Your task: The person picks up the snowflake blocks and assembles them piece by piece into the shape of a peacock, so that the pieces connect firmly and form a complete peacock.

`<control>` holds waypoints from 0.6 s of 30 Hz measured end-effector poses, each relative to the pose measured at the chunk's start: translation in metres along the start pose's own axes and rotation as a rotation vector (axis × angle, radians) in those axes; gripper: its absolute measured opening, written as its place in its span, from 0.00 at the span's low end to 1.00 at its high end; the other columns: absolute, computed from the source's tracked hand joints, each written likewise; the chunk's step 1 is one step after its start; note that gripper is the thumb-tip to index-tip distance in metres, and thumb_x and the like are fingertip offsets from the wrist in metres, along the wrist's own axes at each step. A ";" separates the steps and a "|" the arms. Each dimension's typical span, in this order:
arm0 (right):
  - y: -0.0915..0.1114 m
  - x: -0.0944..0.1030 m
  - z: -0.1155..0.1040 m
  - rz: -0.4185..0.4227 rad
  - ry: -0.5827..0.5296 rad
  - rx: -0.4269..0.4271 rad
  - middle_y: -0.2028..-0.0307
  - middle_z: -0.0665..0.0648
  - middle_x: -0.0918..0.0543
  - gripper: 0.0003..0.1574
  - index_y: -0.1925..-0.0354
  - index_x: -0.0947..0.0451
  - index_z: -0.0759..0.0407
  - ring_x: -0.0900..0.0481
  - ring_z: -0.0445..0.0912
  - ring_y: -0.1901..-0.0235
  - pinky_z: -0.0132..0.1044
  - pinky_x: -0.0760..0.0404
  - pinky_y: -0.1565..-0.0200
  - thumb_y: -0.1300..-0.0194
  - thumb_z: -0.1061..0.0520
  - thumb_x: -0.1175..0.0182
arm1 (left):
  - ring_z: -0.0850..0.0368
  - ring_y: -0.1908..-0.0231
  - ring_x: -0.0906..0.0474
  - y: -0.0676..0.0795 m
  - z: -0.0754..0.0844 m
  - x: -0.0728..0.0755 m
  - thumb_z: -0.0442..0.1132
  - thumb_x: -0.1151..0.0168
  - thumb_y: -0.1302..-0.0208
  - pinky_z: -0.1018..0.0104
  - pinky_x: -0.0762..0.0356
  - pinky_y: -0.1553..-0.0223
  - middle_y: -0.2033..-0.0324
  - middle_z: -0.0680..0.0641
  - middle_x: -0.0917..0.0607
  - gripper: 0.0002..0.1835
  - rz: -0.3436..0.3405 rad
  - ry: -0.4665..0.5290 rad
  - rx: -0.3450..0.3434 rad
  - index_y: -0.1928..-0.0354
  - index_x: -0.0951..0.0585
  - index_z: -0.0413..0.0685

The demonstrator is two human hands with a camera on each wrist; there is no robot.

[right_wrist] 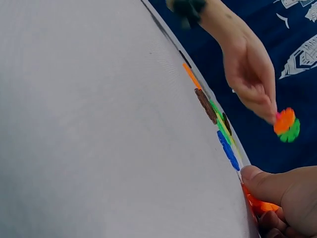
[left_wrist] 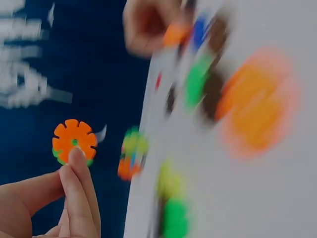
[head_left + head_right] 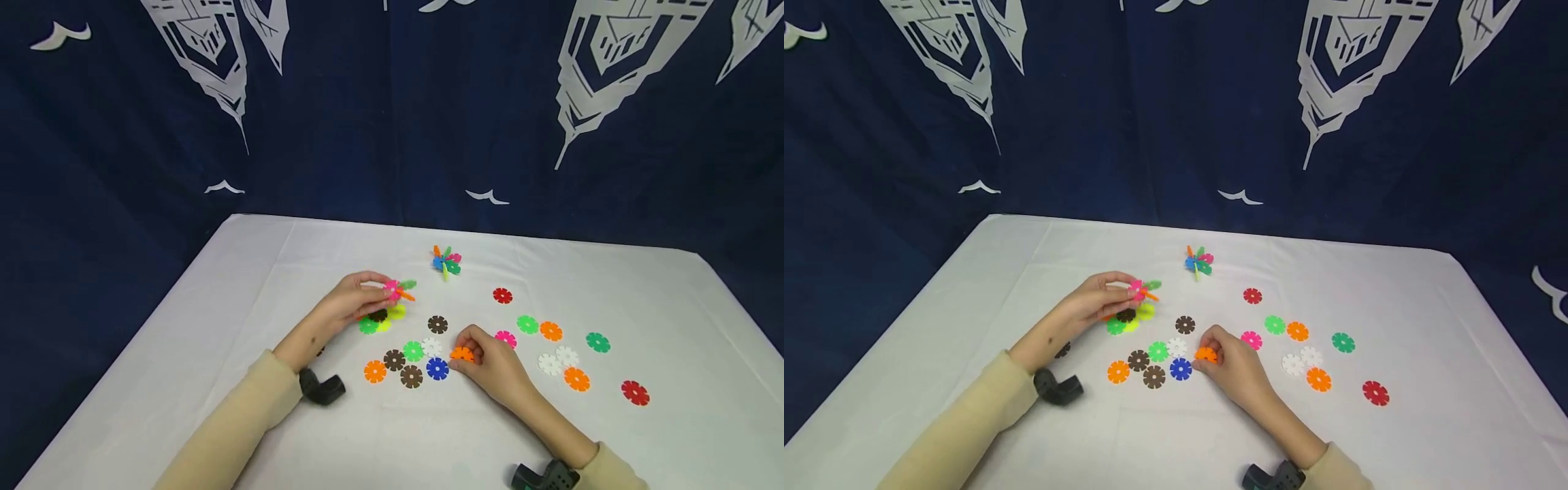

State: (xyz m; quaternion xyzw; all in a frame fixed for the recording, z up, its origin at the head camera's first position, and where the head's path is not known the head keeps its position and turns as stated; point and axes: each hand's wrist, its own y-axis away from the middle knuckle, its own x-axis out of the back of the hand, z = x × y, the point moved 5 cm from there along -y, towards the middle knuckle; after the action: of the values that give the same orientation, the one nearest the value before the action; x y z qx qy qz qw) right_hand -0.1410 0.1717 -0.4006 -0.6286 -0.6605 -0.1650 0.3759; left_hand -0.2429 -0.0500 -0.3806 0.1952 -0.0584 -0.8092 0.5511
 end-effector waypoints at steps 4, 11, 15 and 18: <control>0.001 0.000 0.001 0.004 -0.019 -0.014 0.80 0.45 0.32 0.20 0.68 0.26 0.52 0.35 0.40 0.79 0.31 0.34 0.78 0.55 0.60 0.25 | 0.53 0.68 0.17 -0.038 0.019 0.016 0.23 0.44 0.38 0.70 0.22 0.60 0.59 0.36 0.19 0.18 0.145 0.041 0.034 0.45 0.28 0.34; 0.003 -0.003 0.001 -0.007 -0.030 -0.036 0.81 0.45 0.32 0.19 0.68 0.26 0.52 0.35 0.40 0.79 0.30 0.34 0.78 0.55 0.60 0.25 | 0.57 0.72 0.17 -0.071 0.021 0.029 0.26 0.41 0.39 0.72 0.21 0.63 0.57 0.37 0.20 0.16 0.259 -0.109 0.025 0.49 0.26 0.33; 0.002 -0.001 0.001 0.000 -0.022 -0.032 0.81 0.45 0.33 0.20 0.68 0.26 0.52 0.35 0.40 0.80 0.30 0.35 0.78 0.55 0.61 0.25 | 0.59 0.71 0.23 -0.070 0.026 0.036 0.30 0.37 0.40 0.74 0.22 0.64 0.61 0.41 0.21 0.14 0.285 -0.475 -0.064 0.52 0.22 0.34; 0.001 0.000 0.001 0.003 -0.018 -0.019 0.81 0.45 0.33 0.20 0.68 0.26 0.52 0.35 0.40 0.80 0.30 0.35 0.79 0.55 0.60 0.25 | 0.54 0.64 0.27 -0.057 0.034 0.044 0.34 0.34 0.44 0.69 0.25 0.59 0.61 0.43 0.21 0.18 0.248 -0.767 -0.131 0.51 0.21 0.38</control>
State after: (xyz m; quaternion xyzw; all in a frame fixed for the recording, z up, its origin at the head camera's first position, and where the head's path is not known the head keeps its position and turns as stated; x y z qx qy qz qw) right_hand -0.1401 0.1724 -0.4011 -0.6347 -0.6612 -0.1650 0.3644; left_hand -0.3195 -0.0724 -0.3779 -0.1648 -0.2311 -0.7528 0.5939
